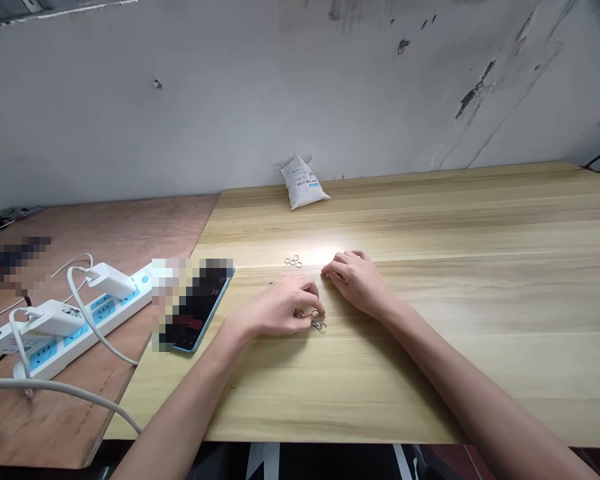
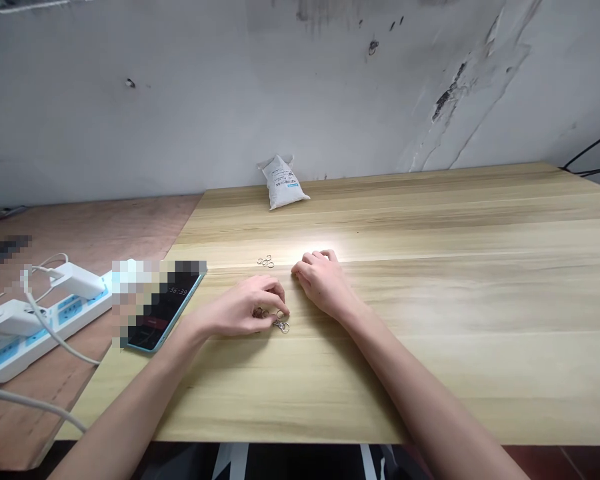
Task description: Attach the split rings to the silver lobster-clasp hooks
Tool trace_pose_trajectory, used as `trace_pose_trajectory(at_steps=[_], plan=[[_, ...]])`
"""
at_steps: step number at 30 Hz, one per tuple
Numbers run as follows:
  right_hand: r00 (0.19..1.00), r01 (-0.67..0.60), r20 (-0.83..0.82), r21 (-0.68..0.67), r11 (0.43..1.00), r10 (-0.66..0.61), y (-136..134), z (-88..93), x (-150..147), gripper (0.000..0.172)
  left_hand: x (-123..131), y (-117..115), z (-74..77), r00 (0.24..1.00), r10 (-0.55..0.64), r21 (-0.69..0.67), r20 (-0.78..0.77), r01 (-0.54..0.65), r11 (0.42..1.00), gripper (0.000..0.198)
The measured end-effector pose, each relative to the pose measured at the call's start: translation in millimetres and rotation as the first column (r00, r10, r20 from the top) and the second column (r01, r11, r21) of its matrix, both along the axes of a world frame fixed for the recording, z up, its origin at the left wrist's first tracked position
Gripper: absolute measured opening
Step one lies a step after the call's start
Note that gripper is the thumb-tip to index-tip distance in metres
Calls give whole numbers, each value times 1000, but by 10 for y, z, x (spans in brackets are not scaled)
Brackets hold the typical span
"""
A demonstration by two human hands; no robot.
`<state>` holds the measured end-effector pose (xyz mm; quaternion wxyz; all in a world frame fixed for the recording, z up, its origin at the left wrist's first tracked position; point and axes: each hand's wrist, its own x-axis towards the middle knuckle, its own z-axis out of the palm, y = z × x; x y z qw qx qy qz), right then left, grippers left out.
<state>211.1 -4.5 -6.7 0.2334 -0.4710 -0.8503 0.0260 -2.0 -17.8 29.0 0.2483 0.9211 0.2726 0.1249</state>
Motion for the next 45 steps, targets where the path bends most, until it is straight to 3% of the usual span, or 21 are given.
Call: trace_pose_trajectory(at_steps=[11, 16, 26, 29, 32, 45], plan=[[1000, 6, 10, -3, 1000, -6, 6, -22, 1, 25, 32, 22, -27, 998, 52, -58, -40, -55, 997, 5], [1000, 26, 5, -10, 1000, -26, 2, -23, -7, 22, 33, 45, -50, 997, 71, -77, 34, -68, 995, 9], [999, 41, -33, -15, 999, -41, -6, 21, 7, 13, -3, 109, -25, 929, 212, -15, 302, -218, 976, 6], [995, 19, -95, 6, 1000, -18, -13, 17, -10, 16, -31, 124, -17, 918, 301, -46, 258, -299, 953, 4], [980, -11, -201, 8, 1000, 12, -16, 7, -31, 15, -65, 142, -15, 916, 352, 18, 194, -362, 932, 5], [921, -83, -370, 121, 989, 123, -68, 69, -79, 11, -75, 159, -31, 909, 327, 101, 260, -362, 927, 5]])
